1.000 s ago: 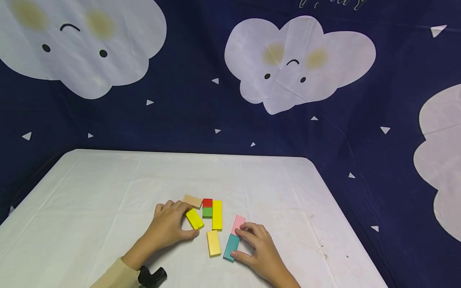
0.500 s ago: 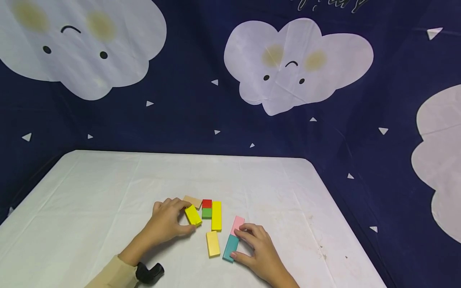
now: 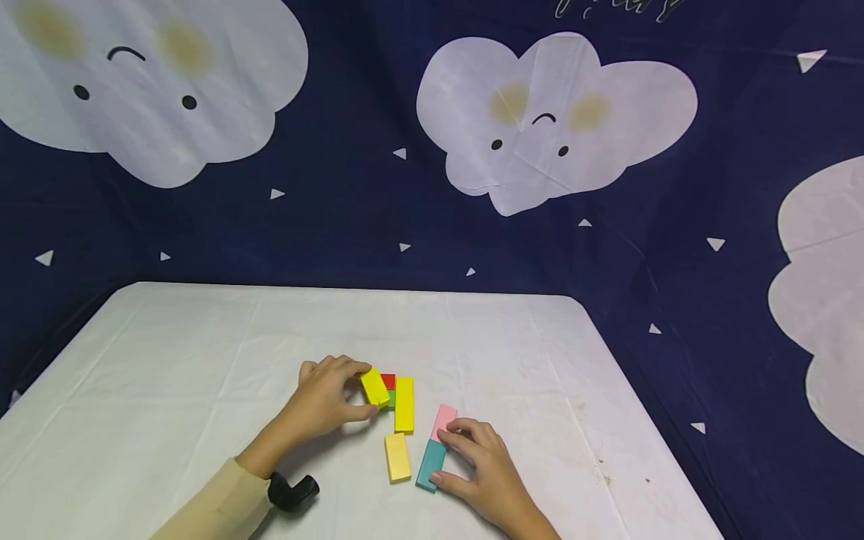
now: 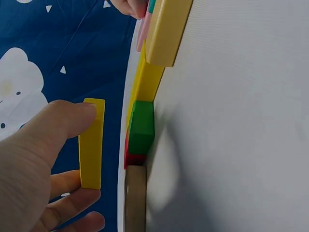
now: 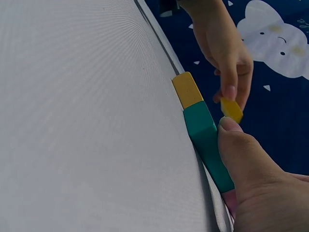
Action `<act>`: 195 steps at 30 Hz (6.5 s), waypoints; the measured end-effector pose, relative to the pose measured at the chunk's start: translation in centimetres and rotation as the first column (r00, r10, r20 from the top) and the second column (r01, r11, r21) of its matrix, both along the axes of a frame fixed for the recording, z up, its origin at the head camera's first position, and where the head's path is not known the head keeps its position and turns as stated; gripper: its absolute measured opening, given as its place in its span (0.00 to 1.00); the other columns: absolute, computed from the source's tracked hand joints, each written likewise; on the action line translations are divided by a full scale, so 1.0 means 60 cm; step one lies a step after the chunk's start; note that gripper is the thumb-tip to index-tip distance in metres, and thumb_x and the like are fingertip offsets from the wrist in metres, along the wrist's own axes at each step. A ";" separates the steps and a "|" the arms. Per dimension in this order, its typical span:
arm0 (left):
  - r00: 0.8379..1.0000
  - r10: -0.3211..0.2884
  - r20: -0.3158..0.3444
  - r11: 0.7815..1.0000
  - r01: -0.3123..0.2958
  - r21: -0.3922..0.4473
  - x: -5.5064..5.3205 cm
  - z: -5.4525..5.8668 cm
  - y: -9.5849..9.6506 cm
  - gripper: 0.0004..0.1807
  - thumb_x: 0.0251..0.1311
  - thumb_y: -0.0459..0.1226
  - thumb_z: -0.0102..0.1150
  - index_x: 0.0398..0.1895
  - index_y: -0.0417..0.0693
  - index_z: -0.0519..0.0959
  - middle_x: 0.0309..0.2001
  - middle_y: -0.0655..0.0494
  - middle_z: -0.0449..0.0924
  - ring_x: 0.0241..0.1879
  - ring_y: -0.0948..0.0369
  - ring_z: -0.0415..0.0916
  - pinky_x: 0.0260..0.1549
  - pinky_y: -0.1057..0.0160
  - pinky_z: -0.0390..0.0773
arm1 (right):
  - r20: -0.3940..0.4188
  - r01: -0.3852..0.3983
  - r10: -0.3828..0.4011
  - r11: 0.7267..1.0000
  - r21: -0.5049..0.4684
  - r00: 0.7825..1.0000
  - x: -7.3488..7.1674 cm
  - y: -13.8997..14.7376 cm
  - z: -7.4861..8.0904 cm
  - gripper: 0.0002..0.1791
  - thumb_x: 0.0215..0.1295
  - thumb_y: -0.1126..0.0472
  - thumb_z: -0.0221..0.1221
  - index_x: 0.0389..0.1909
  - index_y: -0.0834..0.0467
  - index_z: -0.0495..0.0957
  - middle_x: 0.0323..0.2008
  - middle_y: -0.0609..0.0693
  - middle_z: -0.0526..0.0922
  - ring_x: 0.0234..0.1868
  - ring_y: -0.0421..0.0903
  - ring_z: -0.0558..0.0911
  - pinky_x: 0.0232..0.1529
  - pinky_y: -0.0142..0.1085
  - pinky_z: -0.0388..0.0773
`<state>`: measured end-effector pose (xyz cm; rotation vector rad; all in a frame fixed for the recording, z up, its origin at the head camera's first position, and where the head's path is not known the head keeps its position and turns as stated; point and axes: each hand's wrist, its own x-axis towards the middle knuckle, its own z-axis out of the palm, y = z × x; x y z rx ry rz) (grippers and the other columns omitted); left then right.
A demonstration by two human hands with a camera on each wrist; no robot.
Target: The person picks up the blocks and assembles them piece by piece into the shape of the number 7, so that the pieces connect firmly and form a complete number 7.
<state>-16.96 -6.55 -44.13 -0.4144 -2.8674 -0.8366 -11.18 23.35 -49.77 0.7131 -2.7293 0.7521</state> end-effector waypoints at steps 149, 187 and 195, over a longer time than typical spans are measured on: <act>0.875 -0.358 0.324 0.916 0.397 -0.062 -0.111 -0.003 0.165 0.31 0.61 0.50 0.66 0.68 0.67 0.71 0.66 0.67 0.73 0.62 0.63 0.67 0.54 0.59 0.60 | -0.004 -0.027 0.027 0.999 -0.021 1.000 -0.001 0.002 -0.001 0.31 0.53 0.37 0.69 0.59 0.42 0.80 0.61 0.35 0.73 0.59 0.34 0.70 0.57 0.44 0.71; 0.880 -0.377 0.288 0.912 0.406 -0.049 -0.112 -0.008 0.166 0.22 0.61 0.48 0.65 0.59 0.74 0.79 0.61 0.71 0.78 0.61 0.64 0.68 0.50 0.58 0.57 | -0.056 -0.055 0.053 0.998 -0.026 0.997 -0.004 0.006 -0.004 0.31 0.53 0.39 0.70 0.58 0.42 0.80 0.60 0.37 0.74 0.58 0.35 0.71 0.56 0.41 0.71; 0.882 -0.373 0.288 0.914 0.403 -0.053 -0.105 -0.001 0.156 0.23 0.64 0.46 0.61 0.63 0.67 0.77 0.64 0.65 0.76 0.65 0.61 0.68 0.54 0.56 0.59 | -0.064 -0.050 0.049 0.999 -0.018 0.997 -0.005 0.005 -0.005 0.30 0.55 0.40 0.69 0.60 0.40 0.78 0.60 0.38 0.74 0.60 0.36 0.69 0.57 0.42 0.71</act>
